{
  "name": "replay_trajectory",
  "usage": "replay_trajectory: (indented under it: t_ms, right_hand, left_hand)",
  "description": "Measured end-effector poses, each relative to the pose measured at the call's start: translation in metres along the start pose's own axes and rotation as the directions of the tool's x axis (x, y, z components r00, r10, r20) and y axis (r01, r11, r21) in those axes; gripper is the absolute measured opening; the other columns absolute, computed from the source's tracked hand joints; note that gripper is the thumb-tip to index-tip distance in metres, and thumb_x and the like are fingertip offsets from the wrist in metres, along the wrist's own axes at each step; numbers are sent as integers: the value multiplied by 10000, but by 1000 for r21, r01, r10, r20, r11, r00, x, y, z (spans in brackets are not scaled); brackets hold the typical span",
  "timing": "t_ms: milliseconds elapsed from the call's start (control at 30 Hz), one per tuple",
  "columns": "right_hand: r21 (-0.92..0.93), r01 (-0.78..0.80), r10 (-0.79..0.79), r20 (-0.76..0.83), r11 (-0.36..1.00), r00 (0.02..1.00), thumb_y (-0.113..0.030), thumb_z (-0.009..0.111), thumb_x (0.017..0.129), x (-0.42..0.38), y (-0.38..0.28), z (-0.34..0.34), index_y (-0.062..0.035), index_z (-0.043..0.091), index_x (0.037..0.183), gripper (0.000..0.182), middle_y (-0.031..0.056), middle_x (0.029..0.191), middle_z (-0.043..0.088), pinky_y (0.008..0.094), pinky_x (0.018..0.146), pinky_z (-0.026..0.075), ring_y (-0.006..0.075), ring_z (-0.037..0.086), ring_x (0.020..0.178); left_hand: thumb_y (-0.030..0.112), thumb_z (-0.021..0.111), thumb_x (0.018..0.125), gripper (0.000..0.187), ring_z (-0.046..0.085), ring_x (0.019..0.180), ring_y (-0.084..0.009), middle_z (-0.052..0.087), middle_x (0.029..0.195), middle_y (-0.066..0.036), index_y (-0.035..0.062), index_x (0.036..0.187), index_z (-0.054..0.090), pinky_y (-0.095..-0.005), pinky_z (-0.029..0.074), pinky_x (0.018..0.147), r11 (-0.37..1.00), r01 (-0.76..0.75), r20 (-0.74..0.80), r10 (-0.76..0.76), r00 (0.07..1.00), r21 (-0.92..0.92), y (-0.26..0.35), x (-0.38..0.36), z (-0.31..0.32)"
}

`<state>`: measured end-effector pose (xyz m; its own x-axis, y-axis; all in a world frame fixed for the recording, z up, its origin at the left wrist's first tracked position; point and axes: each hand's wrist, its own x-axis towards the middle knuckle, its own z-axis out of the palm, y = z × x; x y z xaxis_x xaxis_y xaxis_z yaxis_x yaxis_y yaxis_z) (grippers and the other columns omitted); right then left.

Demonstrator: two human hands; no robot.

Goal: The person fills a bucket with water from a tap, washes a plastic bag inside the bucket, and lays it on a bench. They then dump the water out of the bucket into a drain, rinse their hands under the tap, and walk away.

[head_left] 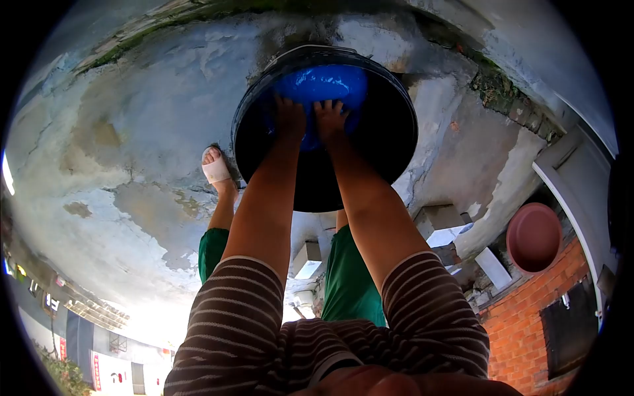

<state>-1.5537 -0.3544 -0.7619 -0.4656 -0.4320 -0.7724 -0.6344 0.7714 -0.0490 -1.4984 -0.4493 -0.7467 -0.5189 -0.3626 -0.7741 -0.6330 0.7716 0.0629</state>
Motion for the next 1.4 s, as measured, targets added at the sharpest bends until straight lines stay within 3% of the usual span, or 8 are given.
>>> replay_trajectory:
  t_ms: [100,167,200,500,767,967,1167,1400]
  right_hand:
    - [18,27,-27,-24,999,999,-262,370,922,20,6,22,-200,372,1347,430,141,1430,289,663,1024,168,422,225,1316]
    - [427,232,18,-505,874,863,-189,409,903,49,14,48,-110,537,1176,312,166,1238,498,508,1011,320,326,423,1199]
    - [424,233,18,-510,875,860,-189,409,903,55,16,53,-110,537,1176,312,166,1238,498,508,1011,320,326,423,1199]
    - [93,32,-15,-178,995,984,-161,476,858,82,15,93,-87,574,1127,295,172,1137,556,457,938,396,343,504,1079]
    - [263,-80,65,65,961,996,-137,536,819,12,5,25,-67,607,1083,282,178,1048,607,412,874,463,359,575,973]
    - [726,213,251,-473,653,844,25,585,721,-138,1,-65,-48,578,1133,418,164,1028,619,348,851,471,296,606,939]
    - [954,248,-24,-255,-168,967,-41,677,731,-305,-3,-188,-39,466,1258,568,87,1168,495,293,908,404,184,511,1050]
    - [937,191,-69,-220,-293,973,-126,828,630,-324,5,-246,-56,395,1317,816,79,1223,485,279,917,417,159,497,1069]
  left_hand:
    - [284,356,932,410,218,1342,-328,302,1433,-117,140,1306,445,-609,200,1037,986,-19,-138,-5,990,-165,0,19,32]
    - [293,360,928,415,289,1312,-323,334,1413,-117,131,1298,456,-574,233,1041,947,-40,-240,-40,970,-320,1,32,44]
    - [286,367,924,414,298,1304,-325,337,1409,-120,127,1295,458,-567,241,1037,941,-46,-246,-41,968,-336,3,37,47]
    - [218,423,893,404,380,1237,-345,369,1379,-151,87,1271,477,-507,314,1006,985,-29,83,43,996,-168,-1,92,66]
    - [158,473,864,400,453,1178,-362,398,1352,-179,51,1250,493,-454,379,977,961,66,297,18,955,-268,3,15,7]
    - [43,522,769,405,475,1044,-401,494,1137,-196,-23,1168,508,-422,399,916,790,-102,-281,-92,955,-604,-3,-139,-47]
    - [-33,556,602,467,425,942,-372,480,1042,-180,-40,1067,521,-429,371,841,556,-507,-612,-3,791,-658,-10,-301,-177]
    - [-2,577,573,461,400,1149,-435,466,1179,-187,-21,1033,551,-479,368,963,317,-711,-653,284,702,-627,16,-336,-227]
